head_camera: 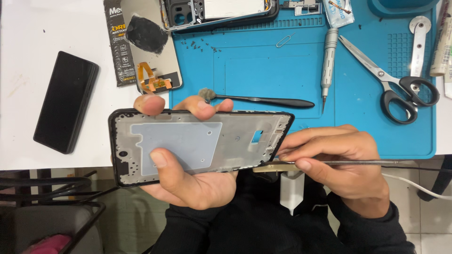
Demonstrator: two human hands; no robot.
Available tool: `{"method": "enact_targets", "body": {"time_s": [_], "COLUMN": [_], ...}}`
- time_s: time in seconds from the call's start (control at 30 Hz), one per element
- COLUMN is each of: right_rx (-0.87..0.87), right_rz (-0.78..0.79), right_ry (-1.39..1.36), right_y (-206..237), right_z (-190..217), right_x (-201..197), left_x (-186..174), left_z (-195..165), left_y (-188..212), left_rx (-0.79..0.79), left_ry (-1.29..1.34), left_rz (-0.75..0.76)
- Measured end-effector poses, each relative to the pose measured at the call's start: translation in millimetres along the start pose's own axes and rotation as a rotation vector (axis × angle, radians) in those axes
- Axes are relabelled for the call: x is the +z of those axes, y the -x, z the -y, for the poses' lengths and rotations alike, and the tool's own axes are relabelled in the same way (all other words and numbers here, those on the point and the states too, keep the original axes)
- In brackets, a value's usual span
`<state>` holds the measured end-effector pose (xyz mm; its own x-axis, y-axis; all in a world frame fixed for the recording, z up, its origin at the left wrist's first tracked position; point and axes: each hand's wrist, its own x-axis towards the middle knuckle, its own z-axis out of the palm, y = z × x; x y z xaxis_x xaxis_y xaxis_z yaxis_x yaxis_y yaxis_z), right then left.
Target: The person holds a disassembled phone frame and scrapes old adhesive residue from its inner edges using a thin metal pry tool, rotating the frame to work around it. They then brush the frame with a soft brush, set it down, and pick up the phone's back cover to reattach it to the frame.
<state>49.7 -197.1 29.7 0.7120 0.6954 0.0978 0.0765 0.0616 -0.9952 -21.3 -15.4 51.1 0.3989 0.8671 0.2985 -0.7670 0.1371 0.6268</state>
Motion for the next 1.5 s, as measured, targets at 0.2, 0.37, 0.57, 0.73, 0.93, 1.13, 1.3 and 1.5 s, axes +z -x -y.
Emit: {"method": "enact_targets", "body": {"time_s": [0.2,0.37,0.57,0.73,0.93,1.13,1.3,1.5], "right_rx": [-0.007,-0.015,-0.034,-0.030,-0.010,-0.008,-0.013,-0.023], "right_rz": [0.001,0.007,0.014,0.022,0.022,0.022,0.028,0.091], "right_ry": [-0.077,-0.049,-0.047,-0.035,-0.037,-0.047,-0.053,-0.059], "right_y": [0,0,0,-1,-1,-1,-1,-2], "right_z": [-2,-3,-3,-2,0,0,-3,-4], "right_x": [-4,-4,-4,-4,-4,-5,-6,-8], "left_x": [0,0,-3,-1,1,1,1,2], "left_z": [1,5,3,4,2,0,1,1], "left_y": [-1,-3,-4,-3,-5,-7,-10,-13], "left_rx": [0.002,0.024,-0.020,-0.016,-0.019,-0.053,-0.090,-0.135], "left_ry": [0.037,0.041,0.094,0.110,0.036,0.069,0.055,0.022], "left_rz": [-0.012,-0.009,0.039,0.018,0.013,0.029,0.091,0.126]}}
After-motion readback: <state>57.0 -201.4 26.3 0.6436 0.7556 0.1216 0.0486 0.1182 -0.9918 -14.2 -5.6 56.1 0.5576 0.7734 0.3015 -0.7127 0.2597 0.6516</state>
